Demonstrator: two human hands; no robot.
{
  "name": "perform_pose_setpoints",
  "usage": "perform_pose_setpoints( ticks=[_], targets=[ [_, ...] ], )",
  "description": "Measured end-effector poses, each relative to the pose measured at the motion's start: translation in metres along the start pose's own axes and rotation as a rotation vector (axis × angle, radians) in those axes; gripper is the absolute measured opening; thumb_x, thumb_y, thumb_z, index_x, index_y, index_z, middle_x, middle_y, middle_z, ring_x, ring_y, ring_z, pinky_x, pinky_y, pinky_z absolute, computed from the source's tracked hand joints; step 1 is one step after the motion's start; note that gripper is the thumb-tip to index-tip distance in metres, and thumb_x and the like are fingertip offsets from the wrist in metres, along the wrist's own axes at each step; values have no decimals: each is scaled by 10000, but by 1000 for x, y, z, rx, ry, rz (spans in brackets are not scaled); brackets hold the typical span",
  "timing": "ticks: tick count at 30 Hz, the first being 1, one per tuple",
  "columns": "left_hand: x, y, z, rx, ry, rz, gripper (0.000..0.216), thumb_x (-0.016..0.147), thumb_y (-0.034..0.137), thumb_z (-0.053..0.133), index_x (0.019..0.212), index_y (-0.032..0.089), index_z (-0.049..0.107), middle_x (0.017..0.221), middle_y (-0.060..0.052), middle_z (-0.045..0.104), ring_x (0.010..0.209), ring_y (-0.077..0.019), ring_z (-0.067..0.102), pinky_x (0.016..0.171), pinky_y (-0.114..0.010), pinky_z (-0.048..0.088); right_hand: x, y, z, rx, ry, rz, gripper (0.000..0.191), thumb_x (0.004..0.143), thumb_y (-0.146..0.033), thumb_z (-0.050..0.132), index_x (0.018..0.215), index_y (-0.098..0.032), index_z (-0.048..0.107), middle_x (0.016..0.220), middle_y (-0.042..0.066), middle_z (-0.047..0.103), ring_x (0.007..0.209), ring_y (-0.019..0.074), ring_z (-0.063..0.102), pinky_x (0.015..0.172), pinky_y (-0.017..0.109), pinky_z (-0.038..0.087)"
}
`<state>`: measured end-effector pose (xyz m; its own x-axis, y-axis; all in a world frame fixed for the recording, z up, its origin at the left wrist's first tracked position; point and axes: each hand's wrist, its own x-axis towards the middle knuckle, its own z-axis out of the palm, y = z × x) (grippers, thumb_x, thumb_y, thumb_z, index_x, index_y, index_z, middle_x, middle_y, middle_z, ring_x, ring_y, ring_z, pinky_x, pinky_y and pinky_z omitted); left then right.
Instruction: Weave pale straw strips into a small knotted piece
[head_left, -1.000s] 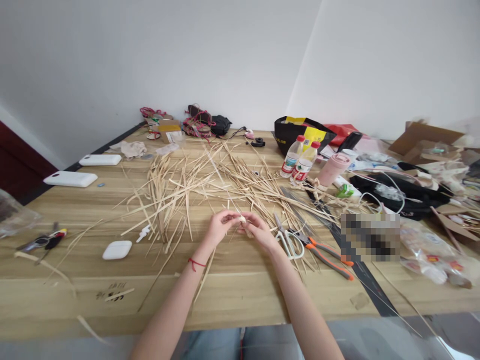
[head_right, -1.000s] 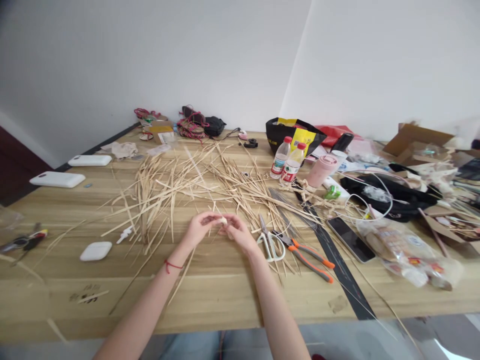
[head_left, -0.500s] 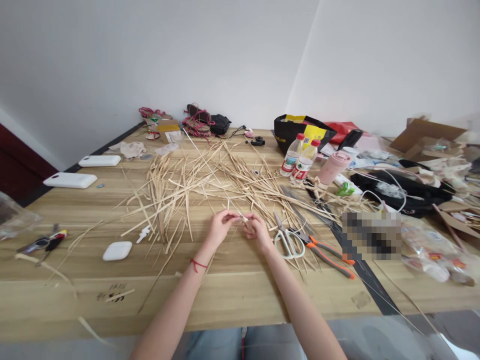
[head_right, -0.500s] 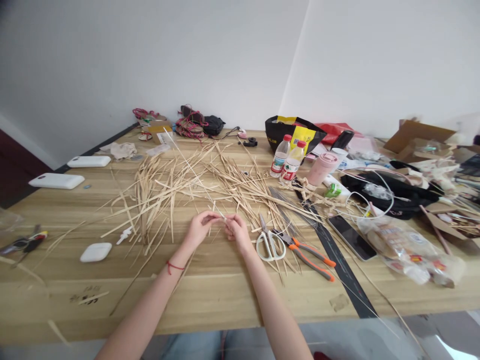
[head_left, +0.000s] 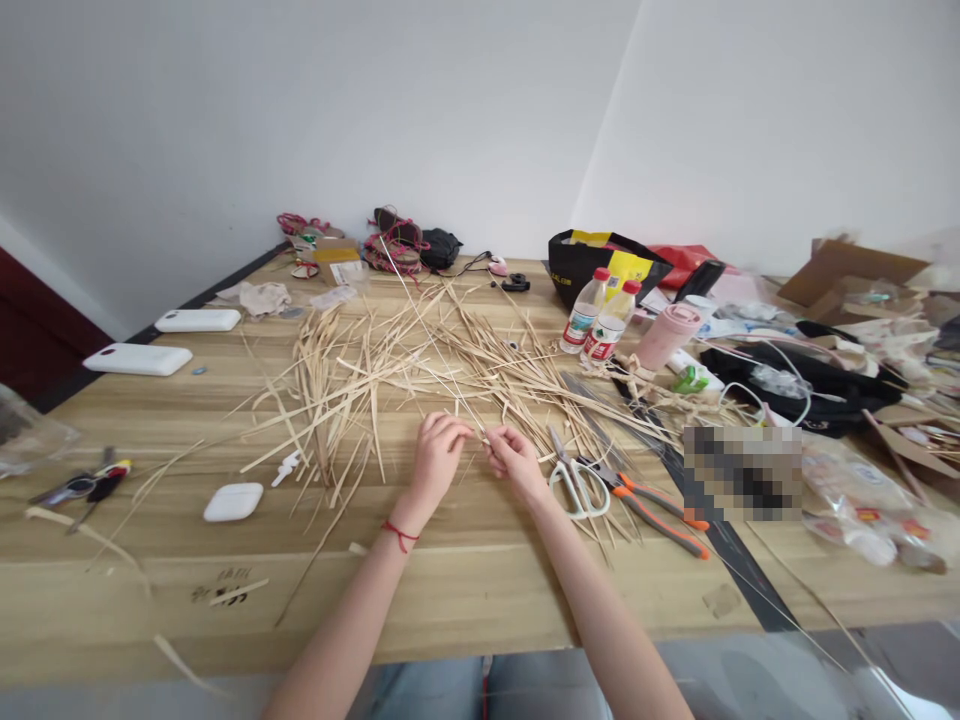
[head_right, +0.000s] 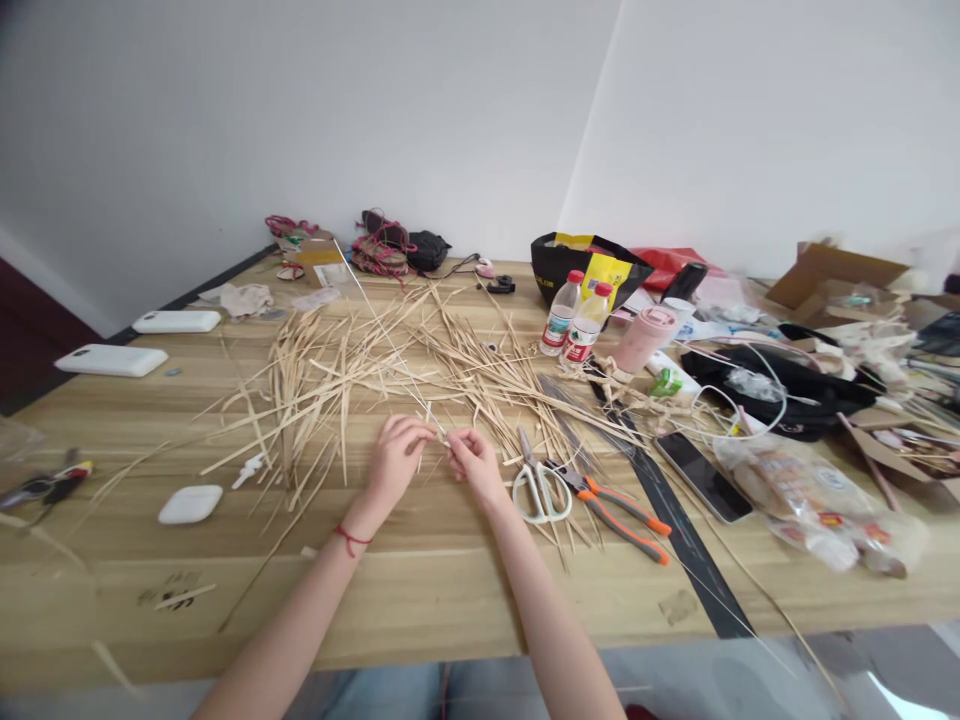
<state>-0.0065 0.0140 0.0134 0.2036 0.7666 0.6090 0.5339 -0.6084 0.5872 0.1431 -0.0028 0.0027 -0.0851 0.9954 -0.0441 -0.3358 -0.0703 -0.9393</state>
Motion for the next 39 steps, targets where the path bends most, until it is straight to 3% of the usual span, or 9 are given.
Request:
perform_pose_setpoints(
  ticks=[4, 8, 15, 19, 27, 31, 34, 39],
  targets=[
    [-1, 2, 1, 95, -24, 50, 225, 799, 72, 509, 829, 218, 676, 927, -59, 626, 886, -214, 492, 810, -389, 422, 1, 1, 0, -5, 6, -4, 344, 673, -492, 675, 734, -187, 526, 572, -60, 495, 369, 26, 297, 335, 173, 227],
    [-2, 4, 5, 47, 3, -20, 263, 775, 77, 515, 939, 209, 674, 998, -79, 561, 915, -209, 494, 844, -382, 419, 1, 0, 0, 11, 25, -16, 326, 690, -475, 665, 778, -193, 526, 587, -56, 523, 358, 24, 291, 333, 175, 214],
    [3, 4, 9, -639, -174, -419, 216, 803, 278, 522, 922, 170, 666, 979, -69, 632, 928, -197, 585, 788, -300, 482, -1, 2, 1, -18, -6, -23, 304, 697, -441, 674, 775, -197, 511, 572, -49, 556, 362, 36, 342, 347, 174, 213],
    [5, 6, 7, -785, -184, -549, 273, 794, 374, 546, 903, 164, 681, 953, -56, 666, 933, -207, 594, 832, -313, 472, -1, 4, 1, -12, -39, -29, 301, 702, -443, 668, 778, -198, 511, 575, -37, 583, 354, 40, 346, 352, 181, 209],
    [5, 5, 11, -887, -114, -550, 327, 753, 410, 619, 946, 148, 645, 808, -35, 648, 668, -141, 585, 704, -284, 483, -2, -1, 1, 119, -103, 59, 331, 716, -460, 663, 838, -202, 496, 603, -30, 594, 350, 29, 338, 354, 170, 165],
    [5, 2, 14, -841, -143, -498, 272, 788, 415, 578, 776, 146, 616, 665, -3, 590, 585, -124, 550, 640, -259, 451, -2, -3, 1, 191, -123, 117, 333, 712, -426, 679, 907, -199, 532, 602, -33, 577, 358, 21, 322, 353, 162, 136],
    [4, 0, 16, -763, -162, -458, 286, 813, 409, 543, 697, 152, 588, 608, 6, 554, 601, -126, 527, 620, -239, 421, -2, -1, 0, 224, -111, 136, 329, 709, -401, 688, 930, -206, 541, 604, -32, 573, 367, 20, 325, 354, 153, 140],
    [3, 2, 13, -726, -194, -458, 279, 842, 391, 486, 755, 154, 604, 671, -13, 579, 676, -145, 538, 668, -251, 429, -1, 1, -2, 259, -92, 138, 306, 712, -390, 688, 915, -209, 549, 593, -40, 552, 370, 13, 298, 349, 141, 135]
  ],
)
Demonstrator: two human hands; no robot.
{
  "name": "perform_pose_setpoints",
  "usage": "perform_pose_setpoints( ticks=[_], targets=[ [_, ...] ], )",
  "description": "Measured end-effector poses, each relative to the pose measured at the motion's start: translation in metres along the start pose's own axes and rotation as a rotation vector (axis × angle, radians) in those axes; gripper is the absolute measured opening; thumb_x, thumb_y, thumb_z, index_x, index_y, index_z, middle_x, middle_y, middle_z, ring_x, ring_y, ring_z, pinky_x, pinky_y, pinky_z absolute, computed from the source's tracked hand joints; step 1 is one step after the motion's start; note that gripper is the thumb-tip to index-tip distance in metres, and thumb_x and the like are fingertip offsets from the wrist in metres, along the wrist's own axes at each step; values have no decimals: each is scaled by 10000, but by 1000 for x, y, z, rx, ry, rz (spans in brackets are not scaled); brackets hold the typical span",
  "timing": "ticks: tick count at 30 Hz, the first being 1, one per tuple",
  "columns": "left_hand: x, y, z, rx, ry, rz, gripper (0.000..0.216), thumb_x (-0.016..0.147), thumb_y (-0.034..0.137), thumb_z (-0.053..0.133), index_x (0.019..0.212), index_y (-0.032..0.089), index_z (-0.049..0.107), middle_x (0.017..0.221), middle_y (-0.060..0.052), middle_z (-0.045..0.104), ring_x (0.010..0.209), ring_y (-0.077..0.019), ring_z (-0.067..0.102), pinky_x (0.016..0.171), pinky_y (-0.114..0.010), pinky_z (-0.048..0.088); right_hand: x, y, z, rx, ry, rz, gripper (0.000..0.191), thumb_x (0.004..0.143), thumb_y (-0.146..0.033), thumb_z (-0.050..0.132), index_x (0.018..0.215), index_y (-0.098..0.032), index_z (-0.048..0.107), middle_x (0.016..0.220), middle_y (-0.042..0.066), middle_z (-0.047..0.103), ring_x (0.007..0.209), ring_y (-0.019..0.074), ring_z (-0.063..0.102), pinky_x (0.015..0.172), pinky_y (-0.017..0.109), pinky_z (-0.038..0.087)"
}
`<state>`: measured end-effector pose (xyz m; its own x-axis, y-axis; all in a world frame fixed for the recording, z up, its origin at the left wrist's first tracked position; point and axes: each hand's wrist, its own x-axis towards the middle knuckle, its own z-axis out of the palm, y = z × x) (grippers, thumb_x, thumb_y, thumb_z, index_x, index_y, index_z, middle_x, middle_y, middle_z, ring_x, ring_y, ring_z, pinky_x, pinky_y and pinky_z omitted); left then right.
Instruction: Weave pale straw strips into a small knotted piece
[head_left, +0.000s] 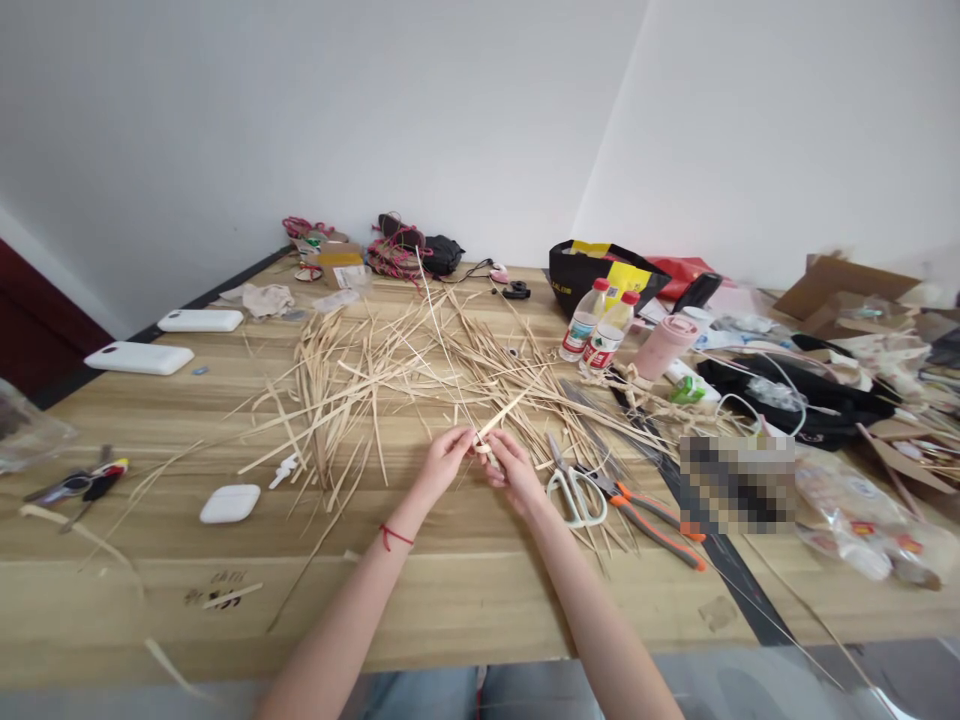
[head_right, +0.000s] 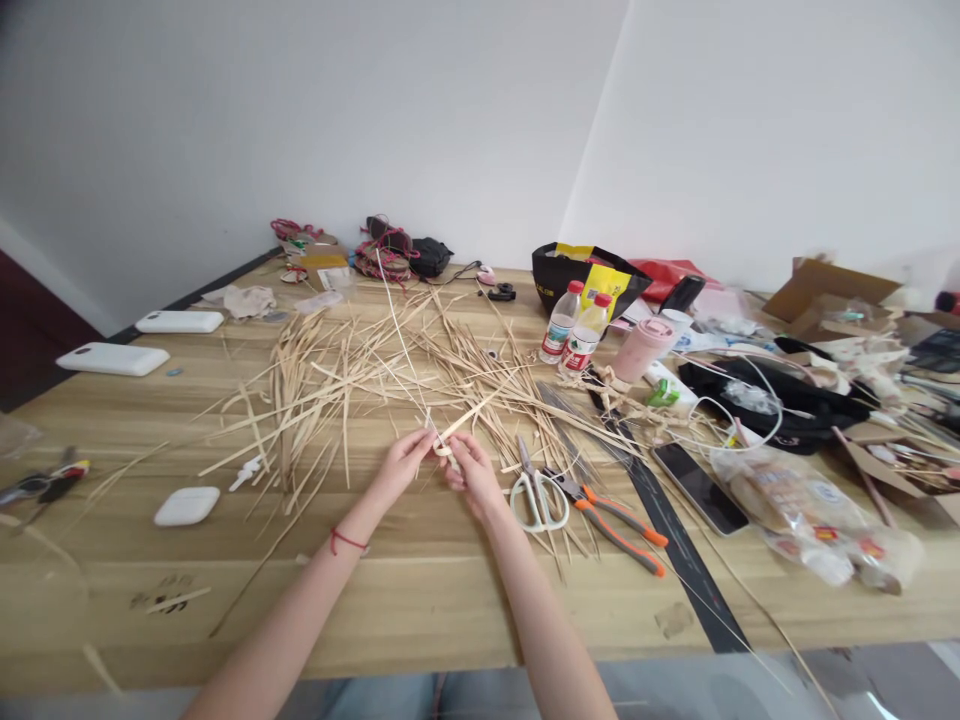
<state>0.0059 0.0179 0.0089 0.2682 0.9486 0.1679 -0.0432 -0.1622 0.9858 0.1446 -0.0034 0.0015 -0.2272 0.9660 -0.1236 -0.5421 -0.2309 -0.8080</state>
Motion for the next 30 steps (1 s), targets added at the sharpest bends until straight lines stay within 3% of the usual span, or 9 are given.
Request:
perform_pose_setpoints(
  ticks=[7, 16, 23, 30],
  targets=[
    [-2, 0, -2, -13, -100, 21, 152, 757, 218, 582, 899, 169, 607, 873, -45, 634, 862, -177, 582, 802, -291, 444, 2, -2, 0, 42, 53, 0, 305, 690, -366, 715, 901, -203, 566, 601, -53, 520, 370, 1, 253, 340, 132, 111],
    [1, -15, 11, -127, 104, -38, 257, 692, 350, 682, 837, 152, 608, 774, -45, 645, 728, -158, 602, 723, -278, 462, 3, 2, 0, 27, 73, -42, 295, 685, -378, 716, 858, -200, 556, 611, -48, 532, 366, -1, 240, 338, 137, 116],
    [-2, -11, 19, -254, 206, -90, 321, 706, 449, 653, 675, 140, 574, 549, 20, 527, 525, -90, 462, 525, -210, 365, 3, 7, 4, -123, 78, -150, 327, 709, -434, 676, 887, -171, 597, 617, -29, 549, 357, 12, 303, 337, 165, 178],
    [-2, -14, 22, -325, 279, -118, 328, 670, 441, 689, 719, 144, 560, 588, 20, 543, 512, -77, 454, 499, -200, 349, 6, 11, 0, -192, 45, -181, 360, 748, -447, 628, 968, -164, 586, 613, -33, 548, 352, 17, 309, 336, 173, 187]
  ],
)
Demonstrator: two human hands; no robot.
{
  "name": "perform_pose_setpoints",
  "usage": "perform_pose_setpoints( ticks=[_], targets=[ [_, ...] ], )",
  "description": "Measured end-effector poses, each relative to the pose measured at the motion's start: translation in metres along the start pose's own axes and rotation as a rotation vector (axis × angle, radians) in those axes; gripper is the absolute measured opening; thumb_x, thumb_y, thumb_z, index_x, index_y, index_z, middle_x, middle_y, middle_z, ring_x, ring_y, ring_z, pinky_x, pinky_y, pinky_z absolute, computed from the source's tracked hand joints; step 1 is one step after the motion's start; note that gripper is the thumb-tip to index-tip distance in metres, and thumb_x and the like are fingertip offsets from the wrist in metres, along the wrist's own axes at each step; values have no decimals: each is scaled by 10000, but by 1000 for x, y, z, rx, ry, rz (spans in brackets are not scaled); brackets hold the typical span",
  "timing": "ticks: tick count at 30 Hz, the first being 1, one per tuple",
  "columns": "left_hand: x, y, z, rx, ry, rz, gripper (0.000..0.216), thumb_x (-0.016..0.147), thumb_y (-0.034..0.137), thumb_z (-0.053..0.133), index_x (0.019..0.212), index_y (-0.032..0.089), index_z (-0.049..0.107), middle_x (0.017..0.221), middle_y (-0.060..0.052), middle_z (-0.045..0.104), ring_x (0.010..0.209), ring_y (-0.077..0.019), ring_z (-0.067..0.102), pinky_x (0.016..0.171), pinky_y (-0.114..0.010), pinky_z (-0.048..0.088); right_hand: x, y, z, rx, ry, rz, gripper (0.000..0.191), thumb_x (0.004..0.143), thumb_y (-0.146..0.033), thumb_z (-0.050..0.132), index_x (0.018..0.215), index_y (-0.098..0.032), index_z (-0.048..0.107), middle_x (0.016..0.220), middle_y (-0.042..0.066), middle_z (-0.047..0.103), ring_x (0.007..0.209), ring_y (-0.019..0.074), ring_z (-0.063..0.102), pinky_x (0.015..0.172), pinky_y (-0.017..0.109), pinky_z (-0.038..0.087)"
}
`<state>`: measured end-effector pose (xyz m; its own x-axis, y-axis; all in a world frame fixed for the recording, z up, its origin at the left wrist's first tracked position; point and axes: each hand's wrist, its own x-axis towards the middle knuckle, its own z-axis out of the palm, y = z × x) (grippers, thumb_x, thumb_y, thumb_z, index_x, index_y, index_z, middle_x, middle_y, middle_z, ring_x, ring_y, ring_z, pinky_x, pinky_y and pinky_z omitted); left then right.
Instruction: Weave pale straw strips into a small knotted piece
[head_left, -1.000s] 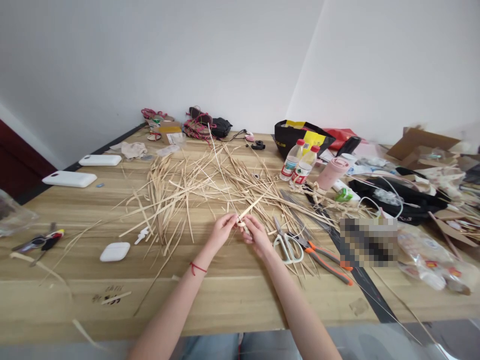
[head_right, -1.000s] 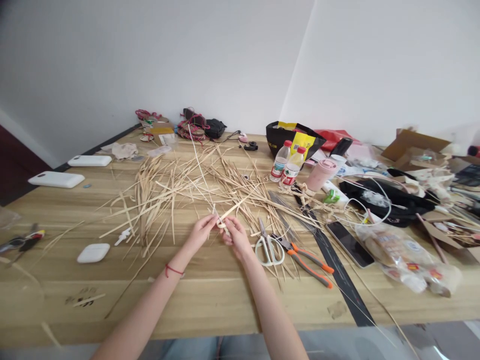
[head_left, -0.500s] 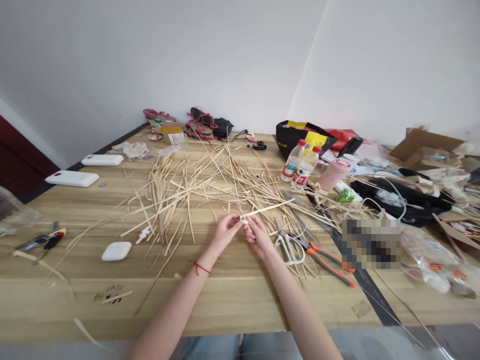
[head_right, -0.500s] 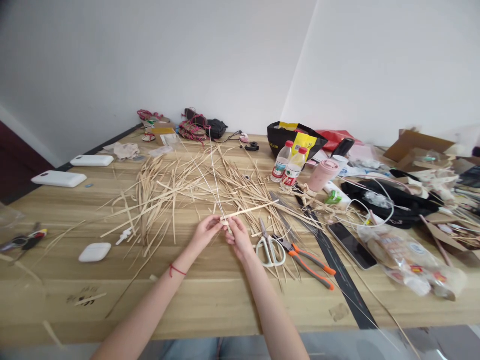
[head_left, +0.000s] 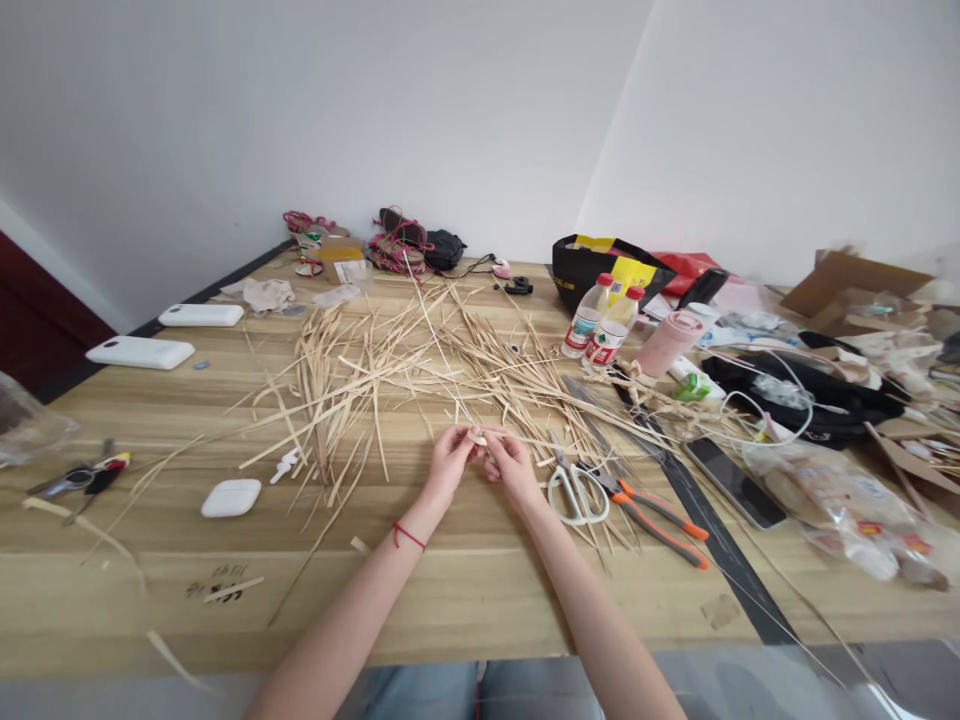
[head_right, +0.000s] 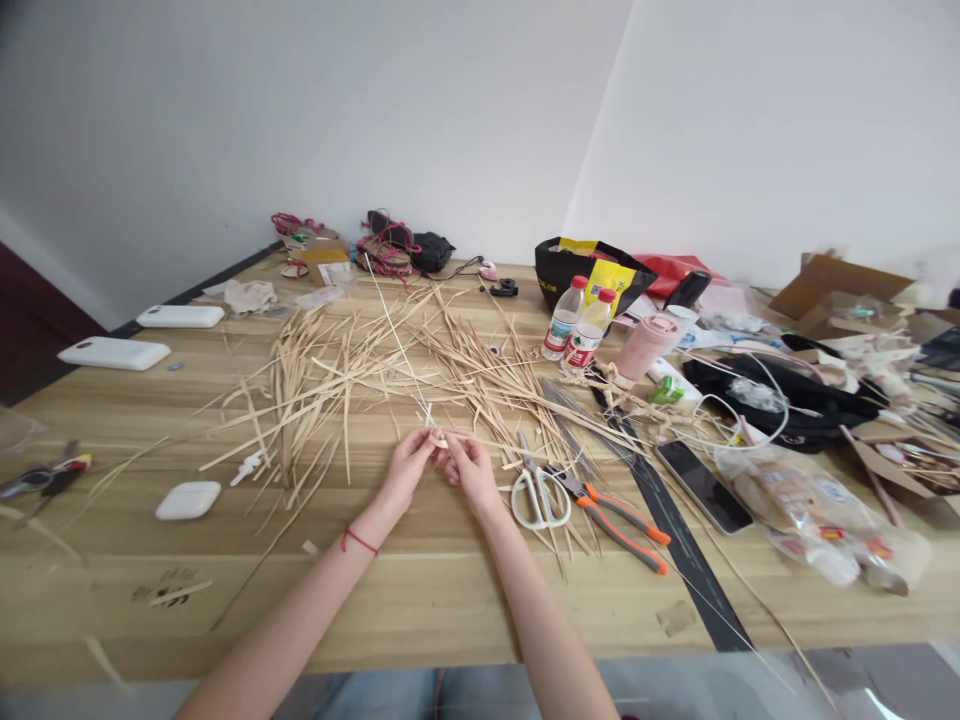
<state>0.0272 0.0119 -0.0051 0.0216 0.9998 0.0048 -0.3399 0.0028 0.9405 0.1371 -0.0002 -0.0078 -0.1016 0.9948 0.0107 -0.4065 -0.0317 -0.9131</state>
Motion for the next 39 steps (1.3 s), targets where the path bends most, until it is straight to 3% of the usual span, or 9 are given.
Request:
perform_pose_setpoints(
  ticks=[4, 11, 18, 24, 39],
  targets=[
    [0, -2, 1, -29, 79, 2, 371, 623, 431, 727, 813, 148, 580, 703, -3, 599, 554, -83, 499, 521, -201, 373, 1, 1, 1, -26, -3, 10, 355, 734, -450, 638, 951, -193, 525, 596, -51, 560, 328, 15, 303, 328, 164, 191],
    [0, -5, 0, -121, 11, -96, 352, 634, 432, 718, 775, 133, 595, 665, 5, 564, 562, -77, 469, 532, -200, 362, -1, 1, 5, 1, 36, 19, 359, 718, -446, 653, 878, -247, 401, 584, -77, 557, 313, 17, 290, 333, 153, 153],
    [2, -10, -3, -225, -31, -185, 346, 606, 393, 747, 767, 133, 586, 648, 26, 538, 556, -62, 463, 529, -188, 356, 0, 4, 4, -38, 7, -48, 306, 725, -443, 647, 833, -231, 456, 560, -73, 530, 319, 24, 294, 332, 174, 150],
    [1, -10, -4, -217, 26, -228, 357, 592, 402, 756, 710, 128, 559, 596, 31, 533, 532, -64, 476, 518, -188, 351, 1, 5, 1, -60, 22, -32, 335, 714, -490, 641, 779, -199, 487, 578, -57, 542, 332, 22, 317, 333, 178, 172],
    [-1, -6, -11, -233, -128, -299, 295, 673, 383, 719, 767, 112, 652, 703, -53, 649, 629, -113, 591, 637, -235, 485, 0, 3, -1, -142, 97, 7, 385, 691, -537, 640, 807, -181, 550, 537, -67, 456, 362, 36, 304, 338, 184, 195]
  ],
)
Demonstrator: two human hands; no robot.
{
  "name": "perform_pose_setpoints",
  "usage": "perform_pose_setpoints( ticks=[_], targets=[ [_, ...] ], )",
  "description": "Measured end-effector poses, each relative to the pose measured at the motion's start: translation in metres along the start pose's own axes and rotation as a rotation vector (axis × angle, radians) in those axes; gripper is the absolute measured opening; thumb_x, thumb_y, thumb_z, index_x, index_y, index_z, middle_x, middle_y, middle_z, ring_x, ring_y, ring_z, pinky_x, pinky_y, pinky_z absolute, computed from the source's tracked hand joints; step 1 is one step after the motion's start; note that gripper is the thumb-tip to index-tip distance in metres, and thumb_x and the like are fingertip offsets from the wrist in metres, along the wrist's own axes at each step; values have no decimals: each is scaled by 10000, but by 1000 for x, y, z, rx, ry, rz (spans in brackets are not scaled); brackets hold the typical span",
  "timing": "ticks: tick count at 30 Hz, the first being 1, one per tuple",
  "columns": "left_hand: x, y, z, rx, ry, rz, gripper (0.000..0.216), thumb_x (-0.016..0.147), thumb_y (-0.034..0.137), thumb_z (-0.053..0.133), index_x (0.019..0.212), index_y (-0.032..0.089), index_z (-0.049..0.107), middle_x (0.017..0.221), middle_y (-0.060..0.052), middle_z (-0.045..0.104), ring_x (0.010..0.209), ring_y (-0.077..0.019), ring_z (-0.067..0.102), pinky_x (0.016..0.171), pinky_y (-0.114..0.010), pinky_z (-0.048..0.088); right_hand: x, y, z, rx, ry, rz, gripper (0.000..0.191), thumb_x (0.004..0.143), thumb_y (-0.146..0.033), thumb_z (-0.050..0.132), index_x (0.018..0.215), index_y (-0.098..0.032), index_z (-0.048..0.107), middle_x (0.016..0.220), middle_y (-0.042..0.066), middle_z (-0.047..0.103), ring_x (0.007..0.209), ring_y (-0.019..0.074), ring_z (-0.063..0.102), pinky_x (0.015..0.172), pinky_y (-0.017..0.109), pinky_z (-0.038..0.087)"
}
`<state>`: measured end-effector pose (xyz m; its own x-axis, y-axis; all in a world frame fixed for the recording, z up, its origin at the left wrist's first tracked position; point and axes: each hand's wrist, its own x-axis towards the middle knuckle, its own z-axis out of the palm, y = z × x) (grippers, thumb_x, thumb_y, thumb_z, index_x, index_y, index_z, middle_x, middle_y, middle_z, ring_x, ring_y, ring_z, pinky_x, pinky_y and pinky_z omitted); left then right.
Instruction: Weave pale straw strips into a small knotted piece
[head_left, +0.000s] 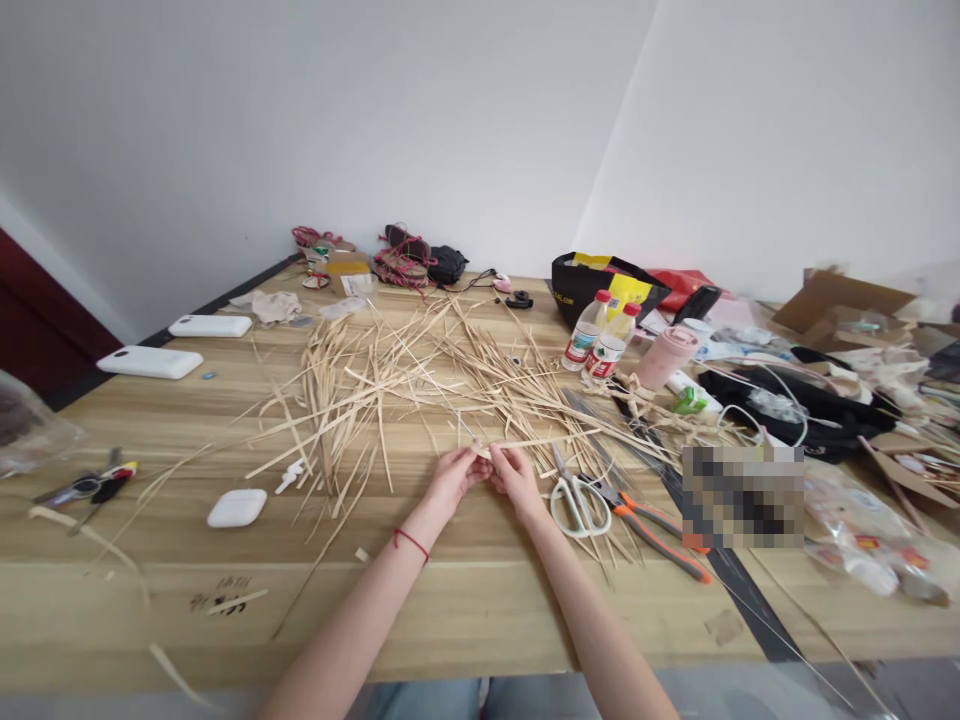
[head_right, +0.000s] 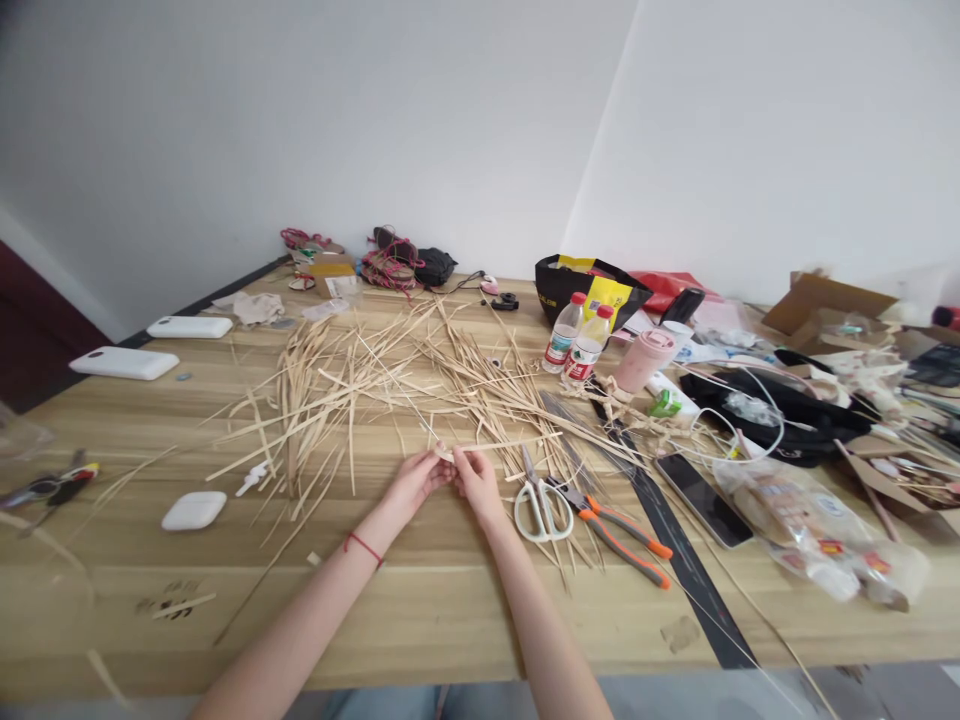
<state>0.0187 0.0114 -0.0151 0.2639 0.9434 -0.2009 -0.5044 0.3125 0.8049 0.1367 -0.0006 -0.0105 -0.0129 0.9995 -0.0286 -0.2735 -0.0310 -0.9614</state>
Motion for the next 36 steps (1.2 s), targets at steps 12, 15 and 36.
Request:
perform_pose_setpoints(
  ticks=[12, 15, 36],
  targets=[
    [4, 7, -5, 80, -21, -7, 260, 683, 343, 708, 804, 114, 682, 696, -66, 673, 618, -138, 617, 652, -268, 513, -2, -3, 2, 12, -7, -9, 379, 686, -509, 662, 851, -190, 539, 528, -71, 471, 369, 45, 337, 334, 172, 196],
    [3, 9, -4, 138, -19, 11, 280, 677, 354, 711, 820, 114, 686, 682, -62, 671, 599, -134, 607, 621, -259, 508, -1, -2, 1, 13, 3, -35, 382, 679, -498, 673, 862, -191, 539, 510, -81, 457, 358, 44, 324, 335, 173, 202],
    [4, 0, 7, 323, 43, 199, 284, 714, 434, 625, 746, 171, 525, 602, 15, 578, 505, -130, 570, 501, -262, 500, 4, 13, -5, 1, 105, -25, 339, 739, -543, 567, 791, -238, 429, 562, -76, 410, 412, 77, 333, 367, 197, 245]
  ],
)
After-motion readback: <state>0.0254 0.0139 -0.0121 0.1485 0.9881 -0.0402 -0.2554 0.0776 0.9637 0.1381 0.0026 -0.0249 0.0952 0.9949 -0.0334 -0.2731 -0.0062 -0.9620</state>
